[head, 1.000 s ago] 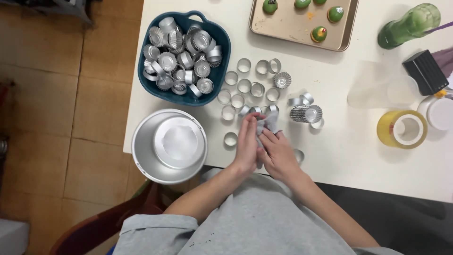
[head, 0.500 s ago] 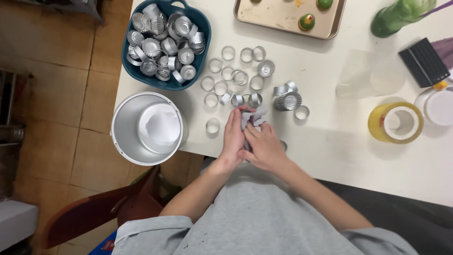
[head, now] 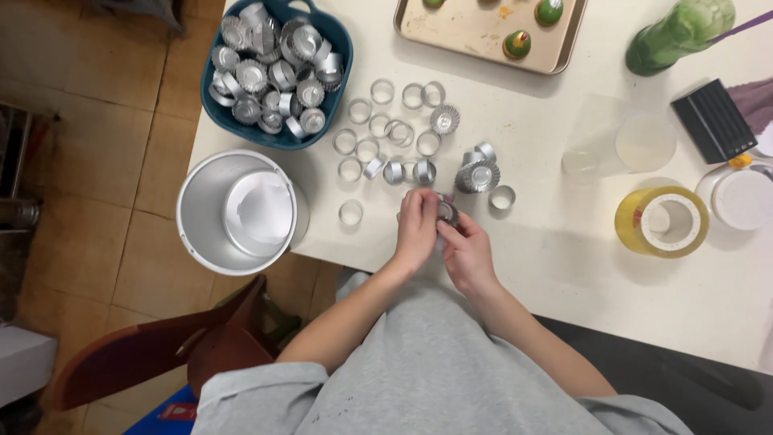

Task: Clean and wipe down small metal baking molds using a cloth.

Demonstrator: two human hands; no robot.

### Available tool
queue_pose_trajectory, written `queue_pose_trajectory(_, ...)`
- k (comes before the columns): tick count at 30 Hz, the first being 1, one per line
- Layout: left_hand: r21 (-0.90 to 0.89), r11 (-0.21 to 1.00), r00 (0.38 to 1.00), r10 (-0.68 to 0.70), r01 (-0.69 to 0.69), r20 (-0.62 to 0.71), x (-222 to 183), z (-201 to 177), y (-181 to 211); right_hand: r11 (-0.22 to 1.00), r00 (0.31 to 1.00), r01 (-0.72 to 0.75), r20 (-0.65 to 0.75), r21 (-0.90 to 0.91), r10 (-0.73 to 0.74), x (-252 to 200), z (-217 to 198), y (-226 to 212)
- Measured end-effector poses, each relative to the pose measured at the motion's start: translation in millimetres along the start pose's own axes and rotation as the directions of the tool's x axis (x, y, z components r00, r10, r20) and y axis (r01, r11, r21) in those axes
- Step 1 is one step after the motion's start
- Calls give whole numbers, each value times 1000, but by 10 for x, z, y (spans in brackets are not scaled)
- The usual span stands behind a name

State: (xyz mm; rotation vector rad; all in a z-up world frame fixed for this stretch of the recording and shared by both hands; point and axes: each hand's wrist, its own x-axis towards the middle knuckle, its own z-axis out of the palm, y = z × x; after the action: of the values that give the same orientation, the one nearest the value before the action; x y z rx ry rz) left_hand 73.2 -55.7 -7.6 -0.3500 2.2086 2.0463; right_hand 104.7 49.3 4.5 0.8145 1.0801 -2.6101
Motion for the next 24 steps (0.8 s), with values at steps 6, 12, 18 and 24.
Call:
queue_pose_trajectory(6, 547, 618, 803, 563, -566, 196, -41, -270, 208, 964, 984, 137, -76, -229, -158, 118, -412, 54)
queue_pose_trajectory(12, 86, 996, 970, -42, 22, 241, 27, -150, -316, 686, 741, 670, 305, -282, -598, -321, -47, -130)
queue_pose_trajectory(18, -349, 927, 819, 94, 135, 566, -35, -82, -148, 692, 817, 568, 401, -445, -413, -237, 90, -407)
queue_pose_trajectory(24, 503, 673, 836, 489, -542, 248, -69, 50, 411, 976, 980, 199, -39, 84, -197, -246, -93, -229)
